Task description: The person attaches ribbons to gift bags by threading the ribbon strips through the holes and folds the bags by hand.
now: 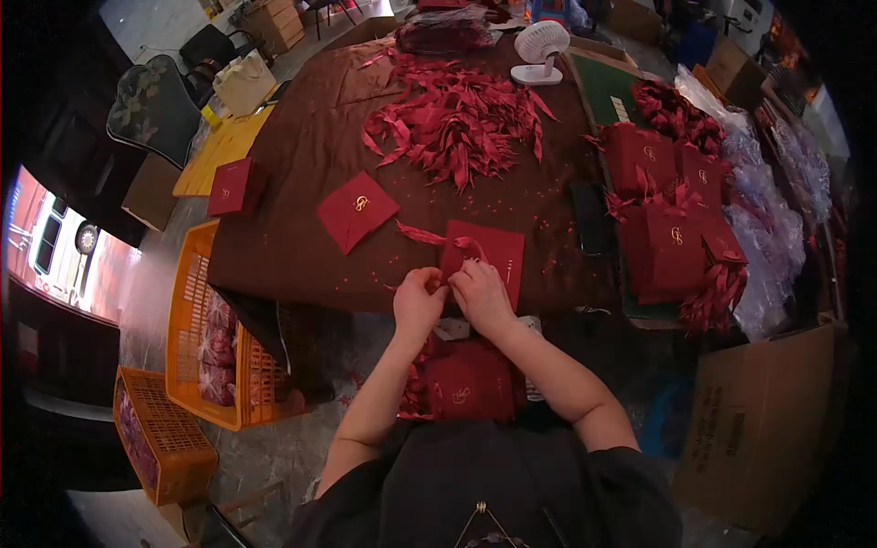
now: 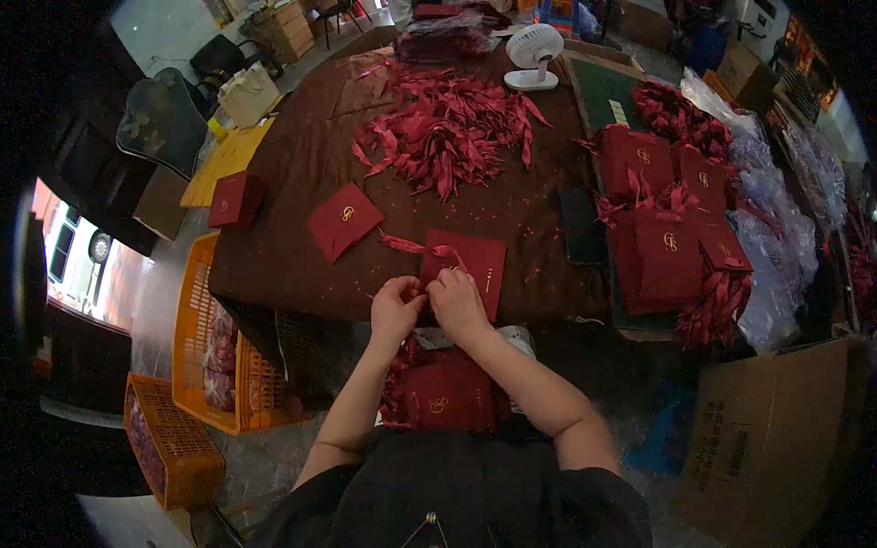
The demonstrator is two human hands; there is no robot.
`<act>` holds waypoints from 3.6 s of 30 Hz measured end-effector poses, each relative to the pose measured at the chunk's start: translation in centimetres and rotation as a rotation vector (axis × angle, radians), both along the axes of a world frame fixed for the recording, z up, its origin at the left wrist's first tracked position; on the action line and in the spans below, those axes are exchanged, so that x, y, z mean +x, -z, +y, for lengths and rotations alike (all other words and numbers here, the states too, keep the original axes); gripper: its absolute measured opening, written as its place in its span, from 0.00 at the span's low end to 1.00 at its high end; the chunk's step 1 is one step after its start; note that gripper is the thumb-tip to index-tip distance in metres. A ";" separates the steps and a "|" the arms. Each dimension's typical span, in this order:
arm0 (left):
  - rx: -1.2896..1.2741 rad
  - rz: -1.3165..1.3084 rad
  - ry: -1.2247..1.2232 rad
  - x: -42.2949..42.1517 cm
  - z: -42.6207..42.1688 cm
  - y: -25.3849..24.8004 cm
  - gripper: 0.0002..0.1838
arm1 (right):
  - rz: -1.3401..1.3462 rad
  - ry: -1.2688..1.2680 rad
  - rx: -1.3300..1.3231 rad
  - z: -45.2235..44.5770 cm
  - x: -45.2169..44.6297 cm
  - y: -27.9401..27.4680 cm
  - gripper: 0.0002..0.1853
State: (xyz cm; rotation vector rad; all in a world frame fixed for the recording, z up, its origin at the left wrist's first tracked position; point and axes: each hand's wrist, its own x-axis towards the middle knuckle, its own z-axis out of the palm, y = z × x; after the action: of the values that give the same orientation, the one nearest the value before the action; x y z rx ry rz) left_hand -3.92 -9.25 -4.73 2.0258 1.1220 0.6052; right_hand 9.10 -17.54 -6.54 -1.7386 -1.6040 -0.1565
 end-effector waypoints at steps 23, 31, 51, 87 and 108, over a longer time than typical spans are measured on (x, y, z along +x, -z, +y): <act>0.183 -0.028 -0.038 -0.7 -1.4 -0.6 0.14 | 0.474 -0.006 -0.087 0.3 -0.5 -2.2 0.13; 0.309 -0.153 -0.017 -0.4 -1.6 -0.1 0.12 | 0.378 0.022 0.015 0.5 -0.8 -1.4 0.13; 0.084 -0.032 0.271 -1.7 2.0 -0.9 0.16 | 0.268 -0.056 0.094 0.6 1.1 -1.9 0.08; 0.670 0.008 0.404 -10.6 -10.4 2.0 0.24 | -0.154 -0.292 -0.048 -12.8 1.6 -6.4 0.18; 0.560 -0.212 0.537 -12.7 -6.5 -5.1 0.09 | 0.056 -0.438 -0.103 -9.8 1.1 -6.4 0.05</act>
State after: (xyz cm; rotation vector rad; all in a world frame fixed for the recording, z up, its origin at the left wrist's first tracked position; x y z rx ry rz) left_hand -16.60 -15.72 0.38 2.5178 0.2590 0.8850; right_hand 10.17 -27.30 -0.10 -1.4078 -1.9339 0.1879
